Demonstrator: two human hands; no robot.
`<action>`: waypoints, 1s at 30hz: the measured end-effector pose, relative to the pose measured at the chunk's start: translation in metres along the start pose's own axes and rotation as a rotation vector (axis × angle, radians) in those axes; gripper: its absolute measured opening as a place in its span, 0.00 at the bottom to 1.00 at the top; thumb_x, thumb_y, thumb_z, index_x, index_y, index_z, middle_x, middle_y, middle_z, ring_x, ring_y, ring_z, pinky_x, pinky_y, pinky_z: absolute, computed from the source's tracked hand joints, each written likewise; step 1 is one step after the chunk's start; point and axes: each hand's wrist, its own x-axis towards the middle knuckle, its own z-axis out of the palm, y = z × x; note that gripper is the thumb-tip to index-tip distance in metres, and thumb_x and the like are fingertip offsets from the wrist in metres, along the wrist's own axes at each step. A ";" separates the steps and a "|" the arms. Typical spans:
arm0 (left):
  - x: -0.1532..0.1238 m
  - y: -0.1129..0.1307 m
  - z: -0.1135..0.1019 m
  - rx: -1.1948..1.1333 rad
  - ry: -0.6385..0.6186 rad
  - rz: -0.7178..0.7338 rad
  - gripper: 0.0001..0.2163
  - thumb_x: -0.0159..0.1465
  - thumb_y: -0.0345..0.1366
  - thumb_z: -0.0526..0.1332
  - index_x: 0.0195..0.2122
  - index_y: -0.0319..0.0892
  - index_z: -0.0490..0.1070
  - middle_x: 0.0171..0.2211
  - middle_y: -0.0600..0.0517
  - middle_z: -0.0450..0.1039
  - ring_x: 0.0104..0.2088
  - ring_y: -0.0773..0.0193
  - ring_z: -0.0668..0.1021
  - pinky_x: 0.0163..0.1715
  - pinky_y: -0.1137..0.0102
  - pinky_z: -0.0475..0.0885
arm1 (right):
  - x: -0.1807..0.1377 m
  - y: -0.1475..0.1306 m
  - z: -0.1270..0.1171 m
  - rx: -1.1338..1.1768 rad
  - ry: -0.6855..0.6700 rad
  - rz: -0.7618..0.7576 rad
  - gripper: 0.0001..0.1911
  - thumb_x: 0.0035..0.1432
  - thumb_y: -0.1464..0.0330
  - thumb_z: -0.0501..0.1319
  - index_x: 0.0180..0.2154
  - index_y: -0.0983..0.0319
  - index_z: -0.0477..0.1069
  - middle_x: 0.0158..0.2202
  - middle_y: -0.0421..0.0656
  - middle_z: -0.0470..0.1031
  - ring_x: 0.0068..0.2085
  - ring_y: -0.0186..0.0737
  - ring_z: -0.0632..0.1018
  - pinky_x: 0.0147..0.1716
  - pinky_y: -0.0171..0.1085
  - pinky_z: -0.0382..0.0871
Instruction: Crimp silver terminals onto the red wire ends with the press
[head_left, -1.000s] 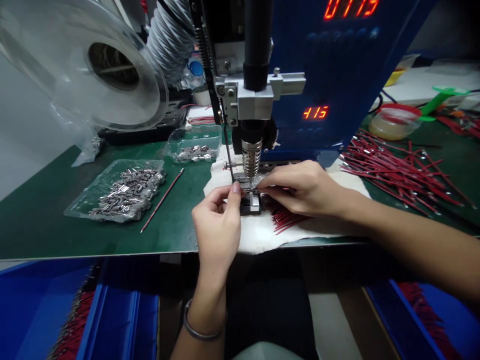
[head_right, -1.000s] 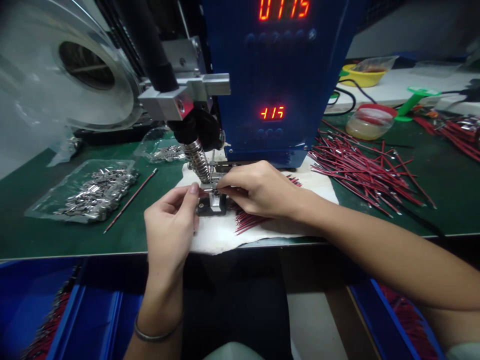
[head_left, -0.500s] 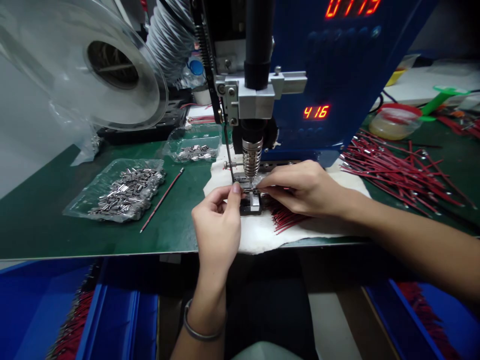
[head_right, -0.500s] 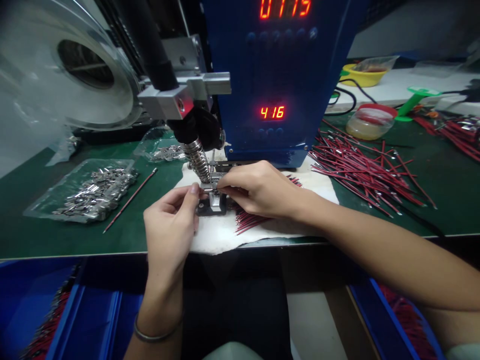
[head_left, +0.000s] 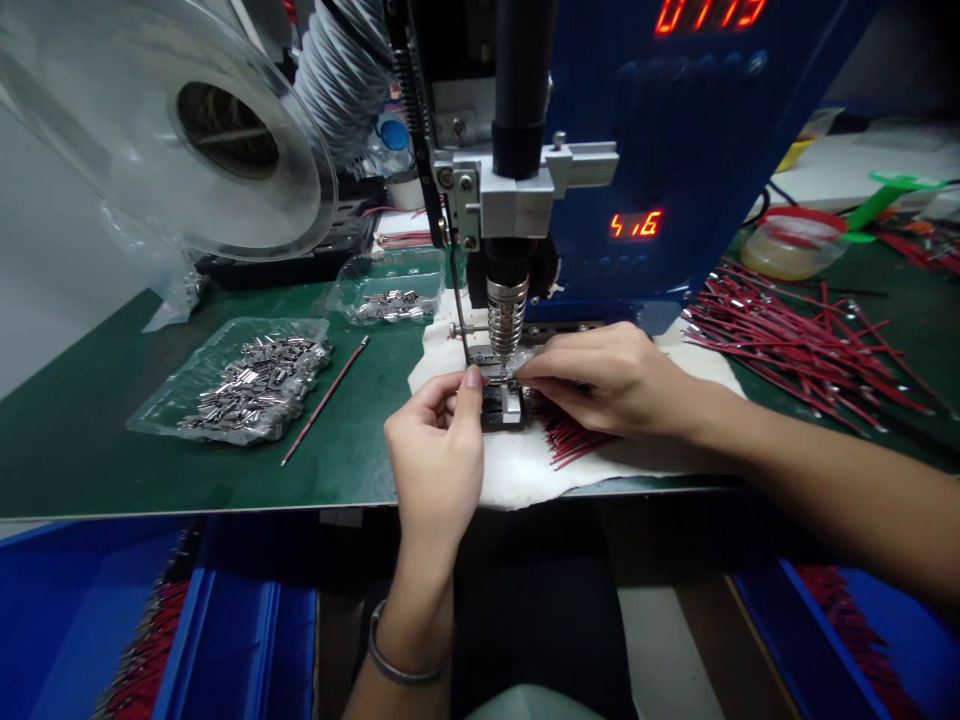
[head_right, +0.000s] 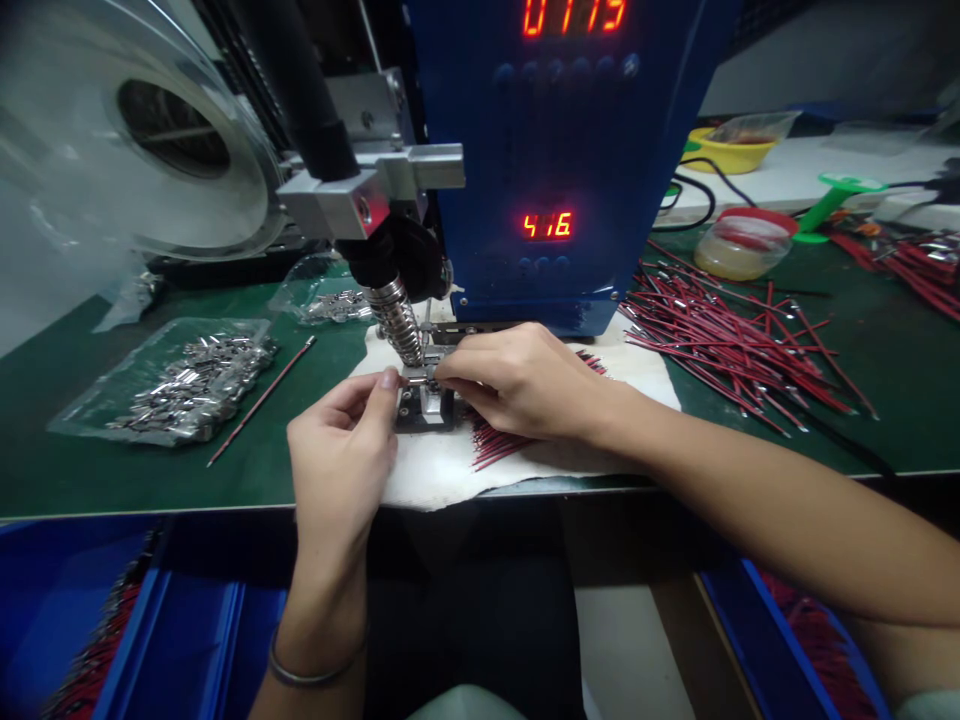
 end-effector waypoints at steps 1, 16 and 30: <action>0.000 0.000 0.000 0.011 0.006 0.006 0.13 0.60 0.44 0.65 0.32 0.37 0.78 0.20 0.55 0.64 0.20 0.73 0.61 0.20 0.77 0.58 | 0.000 0.000 0.000 -0.001 -0.001 0.002 0.07 0.63 0.74 0.57 0.38 0.66 0.75 0.28 0.41 0.75 0.28 0.31 0.73 0.28 0.30 0.63; 0.000 0.000 0.001 0.064 0.035 0.071 0.12 0.61 0.42 0.64 0.32 0.37 0.79 0.25 0.51 0.73 0.25 0.69 0.71 0.24 0.76 0.64 | -0.001 0.001 0.000 0.012 -0.004 -0.003 0.07 0.63 0.74 0.57 0.37 0.67 0.75 0.29 0.42 0.75 0.28 0.31 0.73 0.28 0.30 0.63; 0.000 -0.001 0.001 0.043 0.029 0.095 0.11 0.61 0.41 0.64 0.32 0.37 0.79 0.24 0.51 0.72 0.26 0.67 0.72 0.25 0.75 0.65 | -0.001 0.001 0.000 0.034 -0.002 0.006 0.06 0.62 0.75 0.57 0.36 0.66 0.74 0.28 0.42 0.75 0.28 0.31 0.73 0.28 0.30 0.64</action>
